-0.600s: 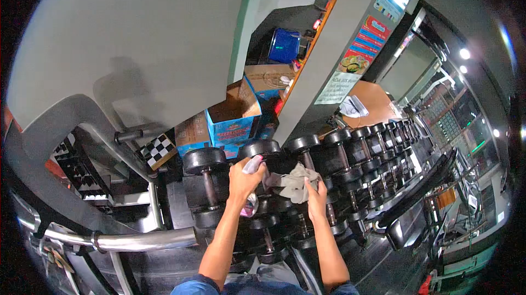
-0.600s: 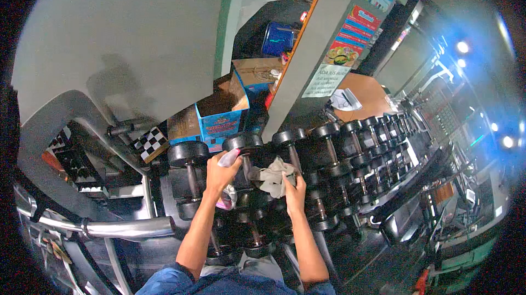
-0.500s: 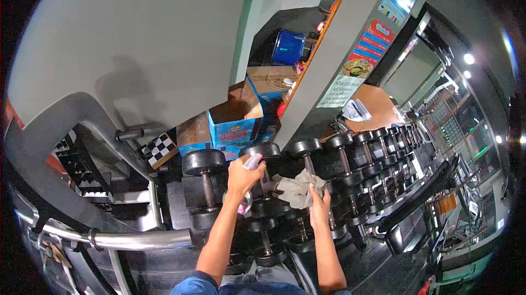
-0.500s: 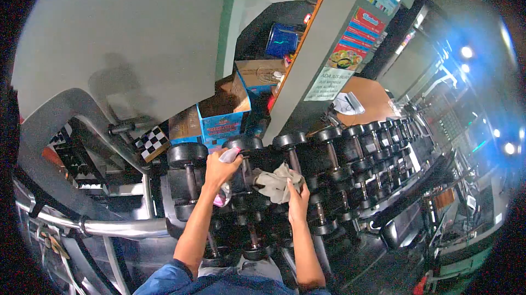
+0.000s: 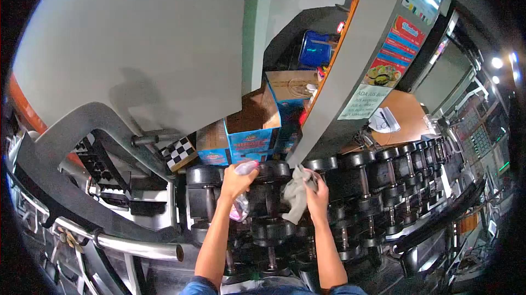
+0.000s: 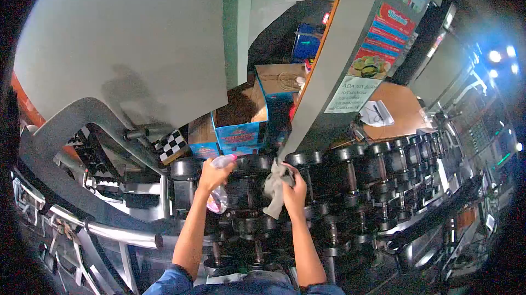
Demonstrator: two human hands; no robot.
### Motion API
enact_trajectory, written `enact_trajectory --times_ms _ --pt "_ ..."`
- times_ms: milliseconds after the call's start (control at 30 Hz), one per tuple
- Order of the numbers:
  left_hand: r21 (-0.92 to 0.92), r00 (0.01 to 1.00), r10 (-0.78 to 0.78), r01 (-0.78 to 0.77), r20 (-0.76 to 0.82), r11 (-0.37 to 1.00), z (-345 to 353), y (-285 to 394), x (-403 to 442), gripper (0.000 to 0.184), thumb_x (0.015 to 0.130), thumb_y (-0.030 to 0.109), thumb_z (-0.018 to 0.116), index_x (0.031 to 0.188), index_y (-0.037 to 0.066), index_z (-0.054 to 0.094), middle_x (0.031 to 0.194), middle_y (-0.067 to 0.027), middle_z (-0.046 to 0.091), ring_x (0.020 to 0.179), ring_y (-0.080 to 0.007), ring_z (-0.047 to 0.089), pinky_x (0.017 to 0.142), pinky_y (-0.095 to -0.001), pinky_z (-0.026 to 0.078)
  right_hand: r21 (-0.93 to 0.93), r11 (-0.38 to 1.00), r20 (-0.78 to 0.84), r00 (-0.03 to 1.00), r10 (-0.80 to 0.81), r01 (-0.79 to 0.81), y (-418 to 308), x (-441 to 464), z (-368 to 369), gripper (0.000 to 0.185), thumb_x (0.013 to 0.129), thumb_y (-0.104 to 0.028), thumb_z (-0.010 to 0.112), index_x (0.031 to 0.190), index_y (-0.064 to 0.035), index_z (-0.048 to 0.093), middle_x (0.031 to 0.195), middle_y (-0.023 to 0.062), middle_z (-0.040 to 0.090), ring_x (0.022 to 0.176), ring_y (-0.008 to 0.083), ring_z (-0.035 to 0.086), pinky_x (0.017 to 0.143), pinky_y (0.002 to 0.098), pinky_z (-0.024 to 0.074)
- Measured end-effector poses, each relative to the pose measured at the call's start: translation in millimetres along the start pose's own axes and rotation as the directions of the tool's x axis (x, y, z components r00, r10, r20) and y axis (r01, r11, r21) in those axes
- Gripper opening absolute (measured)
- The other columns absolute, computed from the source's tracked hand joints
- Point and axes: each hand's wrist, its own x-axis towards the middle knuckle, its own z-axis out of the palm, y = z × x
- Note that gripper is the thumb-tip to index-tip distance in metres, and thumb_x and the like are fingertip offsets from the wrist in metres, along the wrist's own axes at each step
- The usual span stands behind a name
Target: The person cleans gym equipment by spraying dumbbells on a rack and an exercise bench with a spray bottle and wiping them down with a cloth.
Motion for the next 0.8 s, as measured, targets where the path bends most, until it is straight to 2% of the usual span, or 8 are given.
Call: enact_trajectory --times_ms 100,167,300,400,500,567,700,800 --pt "-0.033 0.998 -0.052 0.051 -0.043 0.998 -9.4 -19.3 13.7 0.025 0.082 0.022 0.066 0.092 -0.001 0.07 0.068 -0.006 0.066 0.047 -0.0142 0.061 0.044 -0.0293 0.048 -0.299 0.936 0.079 0.982 -0.173 0.189 -8.5 31.8 38.4 0.041 0.071 0.003 0.061 0.109 -0.0119 0.066 0.104 0.0078 0.065 0.098 0.0269 0.061 0.09 0.0332 0.0458" --pt "-0.031 0.992 -0.112 0.11 -0.056 0.993 -11.6 -27.3 16.8 0.022 0.082 0.018 0.065 0.09 -0.002 0.069 0.068 -0.0053 0.066 0.046 -0.0139 0.06 0.044 -0.0292 0.049 -0.561 0.711 0.248 0.906 -0.343 0.423 -5.3 40.4 76.6 0.034 0.071 0.002 0.063 0.102 -0.0122 0.07 0.098 0.0081 0.066 0.089 0.0308 0.06 0.083 0.0368 0.0479" --pt "-0.089 0.991 -0.059 0.048 -0.117 0.995 -2.8 -40.5 16.5 0.02 0.081 0.014 0.068 0.091 -0.003 0.068 0.068 -0.0049 0.065 0.049 -0.0111 0.059 0.044 -0.0276 0.048 -0.669 0.42 0.455 0.785 -0.422 0.613 0.0 26.2 116.7 0.036 0.069 -0.004 0.064 0.102 -0.0184 0.067 0.106 -0.0036 0.06 0.104 0.0241 0.051 0.084 0.0393 0.0478" --pt "-0.135 0.993 -0.06 0.046 -0.105 0.99 4.9 -56.8 12.6 0.026 0.08 0.018 0.07 0.096 -0.002 0.068 0.064 -0.0079 0.064 0.047 -0.0128 0.06 0.046 -0.0299 0.048 -0.565 0.525 0.432 0.771 -0.468 0.636 2.7 34.6 89.9 0.042 0.065 0.0 0.065 0.102 -0.0192 0.07 0.103 -0.0034 0.065 0.098 0.0248 0.054 0.082 0.0354 0.0487" --pt "-0.042 0.99 -0.056 0.051 -0.132 0.998 8.1 -41.3 5.4 0.022 0.078 0.015 0.076 0.09 -0.001 0.066 0.064 -0.0032 0.062 0.047 -0.0075 0.054 0.043 -0.0252 0.044 -0.534 0.704 0.187 0.878 -0.441 0.468 13.9 42.9 51.9 0.049 0.065 0.011 0.06 0.106 -0.0139 0.069 0.102 0.006 0.066 0.092 0.0263 0.061 0.082 0.0345 0.0506" --pt "-0.044 0.988 -0.044 0.038 -0.148 0.998 10.2 -43.3 5.6 0.025 0.078 0.018 0.077 0.089 -0.001 0.066 0.063 -0.0031 0.061 0.047 -0.0076 0.054 0.043 -0.0255 0.043 -0.296 0.944 0.049 0.99 -0.136 0.144 46.4 43.2 35.1 0.047 0.069 0.015 0.056 0.107 -0.0101 0.068 0.103 0.0078 0.066 0.098 0.0288 0.063 0.085 0.0367 0.0494" --pt "-0.004 0.985 -0.029 0.028 -0.17 1.0 12.1 -43.6 7.1 0.029 0.076 0.022 0.08 0.087 -0.001 0.066 0.062 -0.0036 0.061 0.047 -0.0084 0.053 0.045 -0.0267 0.044 -0.339 0.913 -0.019 0.969 -0.247 0.226 42.9 39.9 47.8 0.046 0.07 0.015 0.057 0.107 -0.0104 0.068 0.105 0.008 0.066 0.099 0.0282 0.063 0.086 0.0366 0.0488" --pt "0.113 0.974 0.094 -0.072 -0.204 0.991 12.2 -51.9 11.1 0.032 0.076 0.026 0.08 0.083 -0.001 0.064 0.064 -0.0066 0.062 0.048 -0.0112 0.055 0.047 -0.0285 0.045 -0.498 0.721 0.221 0.875 -0.431 0.481 2.0 27.0 72.8 0.045 0.065 0.004 0.067 0.104 -0.0191 0.07 0.103 0.0005 0.066 0.097 0.0266 0.058 0.087 0.0354 0.0478"
